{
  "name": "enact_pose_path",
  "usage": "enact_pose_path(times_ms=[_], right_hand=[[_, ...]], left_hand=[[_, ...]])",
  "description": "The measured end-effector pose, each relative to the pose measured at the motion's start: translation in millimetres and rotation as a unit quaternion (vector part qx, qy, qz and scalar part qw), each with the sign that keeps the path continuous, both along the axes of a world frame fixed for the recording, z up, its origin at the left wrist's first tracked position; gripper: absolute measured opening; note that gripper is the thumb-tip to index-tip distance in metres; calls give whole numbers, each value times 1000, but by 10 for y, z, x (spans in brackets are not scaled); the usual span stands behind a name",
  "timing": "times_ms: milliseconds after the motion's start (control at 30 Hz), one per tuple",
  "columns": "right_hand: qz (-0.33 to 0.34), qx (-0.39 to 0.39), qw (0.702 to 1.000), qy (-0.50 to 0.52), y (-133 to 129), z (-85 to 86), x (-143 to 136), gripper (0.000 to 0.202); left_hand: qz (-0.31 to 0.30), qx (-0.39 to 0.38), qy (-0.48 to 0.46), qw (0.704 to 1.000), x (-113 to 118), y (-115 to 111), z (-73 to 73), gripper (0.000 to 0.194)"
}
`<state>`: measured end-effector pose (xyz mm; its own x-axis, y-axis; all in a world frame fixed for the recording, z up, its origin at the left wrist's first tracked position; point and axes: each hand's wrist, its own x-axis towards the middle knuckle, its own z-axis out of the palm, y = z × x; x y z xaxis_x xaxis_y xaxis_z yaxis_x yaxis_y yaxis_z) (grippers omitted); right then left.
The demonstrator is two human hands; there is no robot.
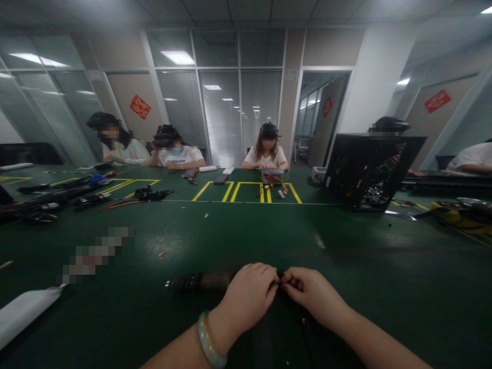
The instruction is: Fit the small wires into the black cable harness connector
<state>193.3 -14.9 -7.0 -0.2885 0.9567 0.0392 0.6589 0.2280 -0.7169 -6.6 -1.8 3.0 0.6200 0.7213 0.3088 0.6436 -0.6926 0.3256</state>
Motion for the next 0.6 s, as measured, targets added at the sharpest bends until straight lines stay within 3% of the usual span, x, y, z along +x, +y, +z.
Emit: enact_pose_path(times_ms=[600], right_hand=[[0,-1,1000,-4,-5,27,7,10]], left_hand=[[26,-23,-23,999,0,24,-47,6]])
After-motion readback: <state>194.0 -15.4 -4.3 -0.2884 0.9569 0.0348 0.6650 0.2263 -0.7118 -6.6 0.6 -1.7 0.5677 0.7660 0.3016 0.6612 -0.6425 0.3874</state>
